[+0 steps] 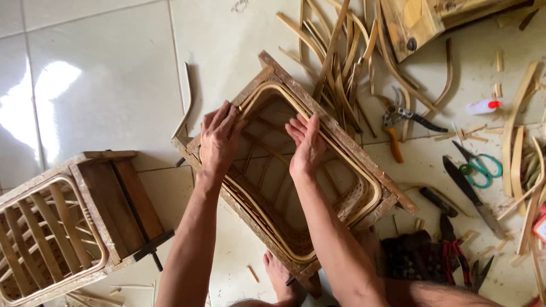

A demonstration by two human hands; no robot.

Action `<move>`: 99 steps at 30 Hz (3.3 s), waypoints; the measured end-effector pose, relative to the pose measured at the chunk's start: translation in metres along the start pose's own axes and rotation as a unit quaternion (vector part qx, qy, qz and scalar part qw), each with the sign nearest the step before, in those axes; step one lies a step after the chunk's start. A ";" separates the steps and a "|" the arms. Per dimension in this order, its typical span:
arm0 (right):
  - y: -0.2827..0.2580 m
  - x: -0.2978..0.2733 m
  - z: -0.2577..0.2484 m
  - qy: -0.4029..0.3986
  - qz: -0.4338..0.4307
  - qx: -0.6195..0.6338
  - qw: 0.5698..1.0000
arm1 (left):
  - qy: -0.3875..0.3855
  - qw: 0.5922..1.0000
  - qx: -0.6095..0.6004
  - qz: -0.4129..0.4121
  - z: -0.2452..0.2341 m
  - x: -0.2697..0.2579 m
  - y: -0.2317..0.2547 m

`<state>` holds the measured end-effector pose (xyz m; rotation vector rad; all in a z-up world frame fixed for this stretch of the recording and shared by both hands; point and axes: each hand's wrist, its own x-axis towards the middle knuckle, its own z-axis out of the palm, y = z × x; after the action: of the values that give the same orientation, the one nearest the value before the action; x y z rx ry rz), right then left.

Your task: The person is weaving a rectangular basket using thin wooden strips. They insert strips into a wooden mold, secure them with a hammer, and apply glue to the joints.

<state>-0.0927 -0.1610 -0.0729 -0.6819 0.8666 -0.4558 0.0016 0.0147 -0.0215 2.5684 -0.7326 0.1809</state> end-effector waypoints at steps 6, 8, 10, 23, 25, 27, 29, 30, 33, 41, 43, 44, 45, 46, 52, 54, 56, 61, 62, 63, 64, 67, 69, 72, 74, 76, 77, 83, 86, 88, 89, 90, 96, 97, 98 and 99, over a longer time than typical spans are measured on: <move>0.003 -0.001 0.005 0.016 -0.015 0.023 0.999 | 0.014 1.000 -0.003 0.014 -0.001 0.002 0.001; 0.003 -0.003 0.004 0.015 -0.016 0.027 0.999 | 0.013 1.000 -0.003 0.011 0.000 0.002 0.000; 0.004 -0.008 0.003 0.012 -0.020 0.028 0.999 | 0.018 1.000 -0.010 0.010 0.000 0.000 -0.001; 0.008 -0.015 0.004 0.016 -0.044 -0.004 0.999 | 0.046 0.999 -0.014 -0.017 0.005 0.002 -0.004; 0.009 -0.015 0.002 0.007 -0.043 0.000 0.999 | 0.054 0.998 -0.001 -0.011 0.004 0.003 0.001; 0.009 -0.009 -0.001 0.005 -0.036 0.002 0.999 | 0.063 0.998 -0.003 -0.005 0.001 0.006 0.007; 0.010 -0.003 -0.001 0.010 -0.026 0.001 1.000 | 0.074 0.997 -0.022 0.001 -0.006 0.009 0.014; 0.011 -0.004 -0.001 0.002 -0.025 0.012 1.000 | 0.057 0.998 -0.025 0.026 -0.012 0.009 0.015; 0.000 -0.005 0.002 -0.202 -0.006 0.184 0.962 | 0.009 0.998 -0.037 0.051 -0.025 0.010 0.018; -0.142 0.008 0.052 -0.348 -0.204 -0.260 0.877 | 0.054 0.996 0.019 0.068 -0.017 0.005 0.012; -0.202 0.062 0.060 -0.377 -0.322 -0.403 0.769 | 0.058 0.997 0.019 0.050 -0.009 0.004 0.009; -0.227 0.088 0.058 -0.375 -0.393 -0.481 0.689 | 0.064 0.997 0.020 0.040 -0.006 0.007 0.009; -0.243 0.107 0.047 -0.376 -0.418 -0.561 0.608 | 0.054 0.998 0.004 0.031 -0.006 0.006 0.007; -0.256 0.124 0.033 -0.372 -0.438 -0.632 0.520 | 0.044 0.999 -0.012 0.023 -0.005 0.005 0.007; -0.213 0.233 -0.007 -0.285 -0.166 -0.645 0.689 | 0.023 0.999 0.023 0.020 -0.006 0.011 0.008; -0.161 0.281 0.005 -0.224 -0.129 -0.614 0.745 | 0.016 0.999 0.031 0.008 -0.010 0.001 0.007; -0.116 0.331 0.021 -0.154 -0.201 -0.628 0.736 | 0.005 0.999 0.037 -0.011 -0.007 0.006 0.006; -0.046 0.398 0.029 -0.039 -0.274 -0.644 0.713 | 0.033 0.999 -0.002 -0.021 -0.003 0.008 0.010; -0.040 0.397 0.039 -0.013 -0.267 -0.663 0.699 | 0.037 0.999 0.008 -0.018 -0.005 0.007 0.010; -0.042 0.391 0.043 -0.008 -0.200 -0.608 0.769 | 0.031 0.999 0.007 -0.022 -0.008 0.003 0.012; -0.050 0.384 0.050 -0.002 -0.129 -0.546 0.828 | 0.026 0.999 0.005 -0.025 -0.011 0.002 0.013; -0.126 0.347 0.070 -0.136 -0.388 -0.462 0.786 | 0.018 1.000 0.015 -0.004 -0.011 0.014 0.013; -0.192 0.297 0.076 -0.209 -0.445 -0.456 0.742 | 0.012 0.999 0.042 0.032 -0.012 0.016 0.008; -0.263 0.189 0.052 -0.310 -0.408 -0.400 0.760 | -0.001 0.998 -0.010 0.066 -0.008 -0.002 -0.007; -0.276 0.117 0.043 -0.394 -0.355 -0.348 0.773 | 0.026 0.998 -0.048 0.031 0.003 -0.005 -0.010; -0.243 0.059 0.038 -0.476 -0.286 -0.315 0.770 | 0.044 0.997 -0.052 0.021 0.008 -0.003 -0.014; -0.219 0.040 0.037 -0.504 -0.257 -0.308 0.765 | 0.045 0.998 -0.040 0.026 0.009 -0.002 -0.015; -0.137 0.031 0.035 -0.491 -0.149 -0.357 0.780 | 0.046 0.998 -0.032 0.036 0.004 -0.003 -0.011; -0.128 0.043 0.036 -0.454 -0.122 -0.383 0.795 | 0.045 0.998 -0.024 0.033 0.000 0.001 -0.010; -0.122 0.047 0.030 -0.458 -0.118 -0.376 0.797 | 0.038 0.998 -0.029 0.029 0.003 -0.001 -0.009; -0.117 0.048 0.025 -0.460 -0.113 -0.373 0.798 | 0.035 0.998 -0.037 0.025 0.004 -0.003 -0.010; -0.113 0.049 0.020 -0.459 -0.105 -0.375 0.799 | 0.032 0.998 -0.044 0.022 0.005 -0.006 -0.010; -0.109 0.059 0.006 -0.455 -0.114 -0.385 0.795 | 0.026 0.999 -0.038 0.010 -0.001 -0.002 -0.005; -0.110 0.057 0.006 -0.456 -0.124 -0.390 0.790 | 0.017 0.999 -0.043 0.001 -0.004 -0.001 -0.003; -0.113 0.053 0.007 -0.458 -0.134 -0.395 0.785 | 0.008 0.999 -0.048 -0.008 -0.005 0.000 0.000; -0.112 0.050 0.015 -0.477 -0.164 -0.389 0.771 | 0.006 0.999 -0.043 -0.017 -0.010 0.003 0.000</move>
<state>-0.0620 -0.2648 -0.0137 -1.6627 -0.1096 0.0240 0.0043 0.0181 -0.0115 2.4936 -0.6763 0.1503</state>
